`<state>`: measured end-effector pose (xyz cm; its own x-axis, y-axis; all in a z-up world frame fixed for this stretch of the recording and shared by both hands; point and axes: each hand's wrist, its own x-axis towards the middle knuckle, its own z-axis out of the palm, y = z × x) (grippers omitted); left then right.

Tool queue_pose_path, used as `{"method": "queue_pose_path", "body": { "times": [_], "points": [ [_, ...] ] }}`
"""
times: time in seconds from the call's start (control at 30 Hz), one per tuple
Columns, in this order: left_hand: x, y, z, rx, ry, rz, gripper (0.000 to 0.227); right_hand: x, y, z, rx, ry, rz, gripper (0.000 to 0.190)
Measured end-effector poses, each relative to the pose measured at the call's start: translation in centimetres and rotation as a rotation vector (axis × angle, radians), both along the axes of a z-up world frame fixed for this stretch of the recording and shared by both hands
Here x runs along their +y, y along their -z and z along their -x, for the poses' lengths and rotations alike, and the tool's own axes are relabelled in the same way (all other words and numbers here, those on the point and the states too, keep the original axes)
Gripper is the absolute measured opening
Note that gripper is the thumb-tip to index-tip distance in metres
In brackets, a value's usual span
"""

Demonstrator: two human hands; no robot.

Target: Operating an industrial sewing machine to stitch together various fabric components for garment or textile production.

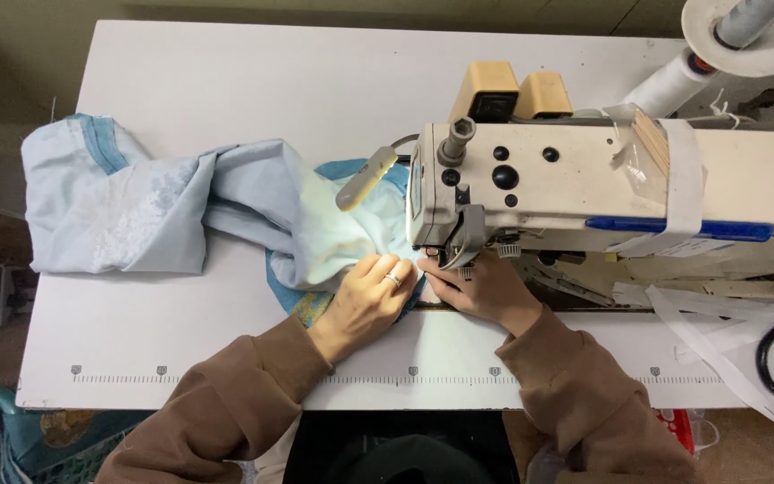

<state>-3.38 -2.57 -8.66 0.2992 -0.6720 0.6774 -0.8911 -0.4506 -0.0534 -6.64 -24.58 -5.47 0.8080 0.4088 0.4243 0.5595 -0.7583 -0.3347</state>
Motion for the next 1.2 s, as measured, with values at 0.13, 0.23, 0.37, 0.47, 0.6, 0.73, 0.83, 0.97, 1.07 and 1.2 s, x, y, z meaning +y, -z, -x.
{"method": "queue_pose_path", "body": {
  "times": [0.13, 0.23, 0.37, 0.47, 0.6, 0.73, 0.83, 0.97, 1.07, 1.2],
  "points": [
    [-0.6, 1.2, 0.7, -0.028, -0.028, -0.02, 0.013, -0.2, 0.9, 0.3, 0.001, 0.057, 0.061, 0.025],
    [-0.9, 2.9, 1.1, -0.053, -0.099, -0.027, 0.014, -0.3, 1.0, 0.3, 0.061, 0.049, 0.058, 0.024],
    [-1.6, 3.1, 1.0, -0.046, -0.165, -0.062, 0.011, -0.4, 2.2, 0.7, 0.096, 0.11, 0.099, 0.022],
    [-2.0, 3.4, 1.1, -0.039, -0.201, -0.079, 0.011, 0.0, 2.0, 1.0, -0.086, 0.062, 0.087, 0.022],
    [-1.2, 1.1, 1.2, -0.008, -0.235, -0.127, 0.017, 0.8, 1.6, 1.1, -0.418, -0.027, 0.067, 0.023],
    [1.5, -3.9, 0.1, -0.025, -0.244, -0.204, 0.01, 5.2, 1.5, 3.8, -0.266, -0.081, -0.193, 0.014],
    [2.4, -3.4, -1.4, -0.005, -0.11, -0.205, 0.01, 9.1, 0.0, 4.8, -0.261, -0.148, -0.187, 0.022],
    [2.3, -4.6, -2.5, -0.005, -0.003, -0.22, 0.016, 10.6, -0.1, 6.3, 0.013, -0.133, -0.066, 0.044],
    [2.0, -4.5, -2.3, -0.08, 0.128, -0.206, 0.023, 9.9, -1.2, 7.0, 0.113, -0.184, -0.083, 0.048],
    [1.9, -3.3, -2.4, -0.063, 0.133, -0.246, 0.02, 9.1, -2.2, 7.3, 0.163, -0.225, -0.12, 0.052]
  ]
}}
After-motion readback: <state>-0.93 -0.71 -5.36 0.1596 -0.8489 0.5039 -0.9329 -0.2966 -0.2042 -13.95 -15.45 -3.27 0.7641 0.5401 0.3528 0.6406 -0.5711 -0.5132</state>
